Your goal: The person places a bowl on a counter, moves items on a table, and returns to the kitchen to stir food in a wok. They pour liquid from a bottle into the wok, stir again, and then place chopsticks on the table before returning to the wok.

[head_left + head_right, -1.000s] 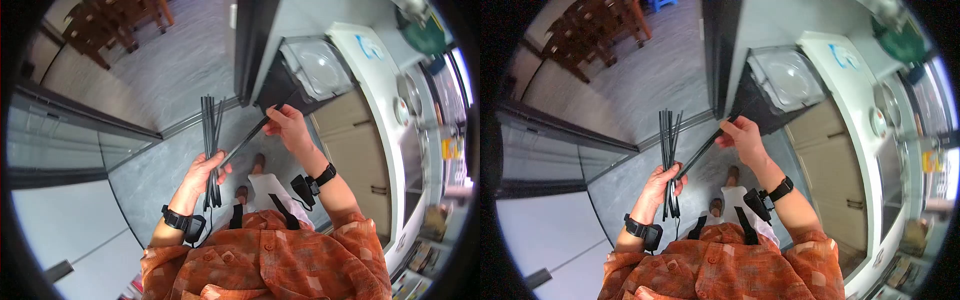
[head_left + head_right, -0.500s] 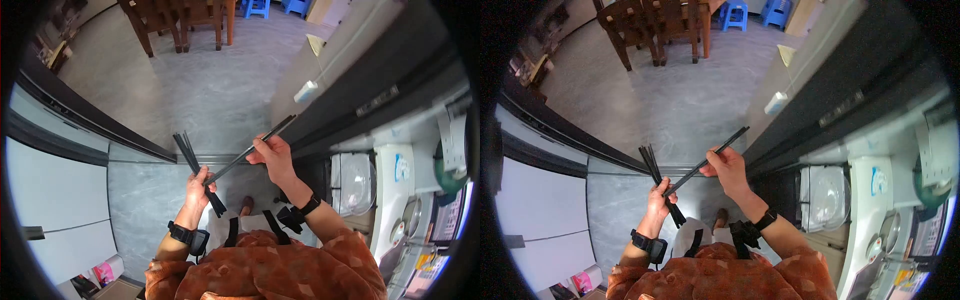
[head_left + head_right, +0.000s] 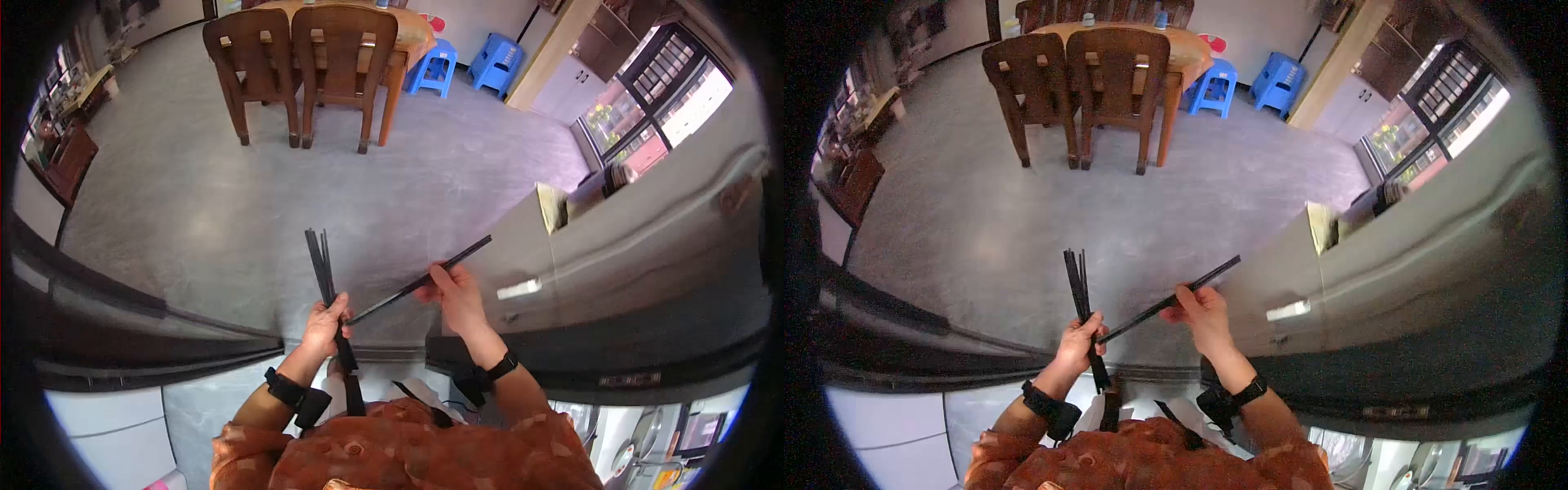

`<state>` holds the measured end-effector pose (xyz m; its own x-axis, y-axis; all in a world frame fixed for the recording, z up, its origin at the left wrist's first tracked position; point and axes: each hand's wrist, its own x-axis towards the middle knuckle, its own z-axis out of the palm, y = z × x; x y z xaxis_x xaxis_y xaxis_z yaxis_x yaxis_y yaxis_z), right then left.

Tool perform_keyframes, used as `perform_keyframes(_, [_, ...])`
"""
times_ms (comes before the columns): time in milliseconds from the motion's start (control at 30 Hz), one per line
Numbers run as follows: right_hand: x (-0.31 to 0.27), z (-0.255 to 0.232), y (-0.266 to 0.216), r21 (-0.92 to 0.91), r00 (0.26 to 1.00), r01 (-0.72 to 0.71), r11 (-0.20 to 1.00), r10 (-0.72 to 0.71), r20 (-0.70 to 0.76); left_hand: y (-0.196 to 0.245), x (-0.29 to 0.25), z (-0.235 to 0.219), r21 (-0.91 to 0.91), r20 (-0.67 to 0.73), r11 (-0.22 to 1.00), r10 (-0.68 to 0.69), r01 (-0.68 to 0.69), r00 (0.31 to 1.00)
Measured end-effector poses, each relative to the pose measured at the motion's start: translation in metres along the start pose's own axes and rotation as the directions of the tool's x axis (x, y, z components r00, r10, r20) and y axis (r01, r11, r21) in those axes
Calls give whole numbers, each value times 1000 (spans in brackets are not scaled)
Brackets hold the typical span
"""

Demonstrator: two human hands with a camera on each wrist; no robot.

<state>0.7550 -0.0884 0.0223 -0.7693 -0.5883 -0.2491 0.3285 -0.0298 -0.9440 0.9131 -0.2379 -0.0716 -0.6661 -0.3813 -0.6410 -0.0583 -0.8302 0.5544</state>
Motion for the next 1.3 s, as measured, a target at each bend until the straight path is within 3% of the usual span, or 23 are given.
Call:
perform_keyframes(100, [50, -15, -17, 22, 994, -23, 999, 25, -102, 38, 45, 16, 134, 118, 989, 39, -55, 992])
perform_keyframes(200, [109, -47, -17, 100, 989, -30, 995, 44, -139, 61, 92, 34, 148, 126, 989, -27, 8, 992])
perform_keyframes(333, [202, -92, -33, 12, 979, -63, 998, 64, -195, 92, 161, 74, 177, 110, 983, -67, 47, 992])
perform_keyframes(467, [324, -115, -70, -8, 965, -156, 988, 151, -216, 137, 246, 101, 177, 59, 983, 26, -37, 998])
perform_keyframes(567, [405, -127, -100, -9, 977, -163, 987, 160, -143, 182, 288, 129, 175, -96, 981, 98, -80, 991])
perform_keyframes(633, [463, -124, -123, -62, 978, -171, 983, 162, -133, 219, 307, 146, 210, -131, 971, 147, -118, 980])
perform_keyframes(700, [523, -114, -148, -126, 985, -160, 979, 150, -80, 263, 314, 165, 118, -174, 975, 208, -189, 963])
perform_keyframes(867, [674, -95, -196, -258, 998, -69, 964, 69, -9, 332, 352, 156, 79, -233, 941, 339, -330, 911])
perform_keyframes(1033, [786, -62, -259, -244, 999, -10, 970, -2, -51, 425, 412, 155, 74, -256, 910, 412, -407, 874])
perform_keyframes(1233, [919, -57, -315, -254, 994, 69, 965, -88, -63, 547, 468, 206, 134, -226, 876, 482, -464, 846])
perform_keyframes(1300, [970, -43, -330, -261, 996, 74, 962, -83, -24, 579, 484, 223, 203, -177, 819, 569, -536, 803])
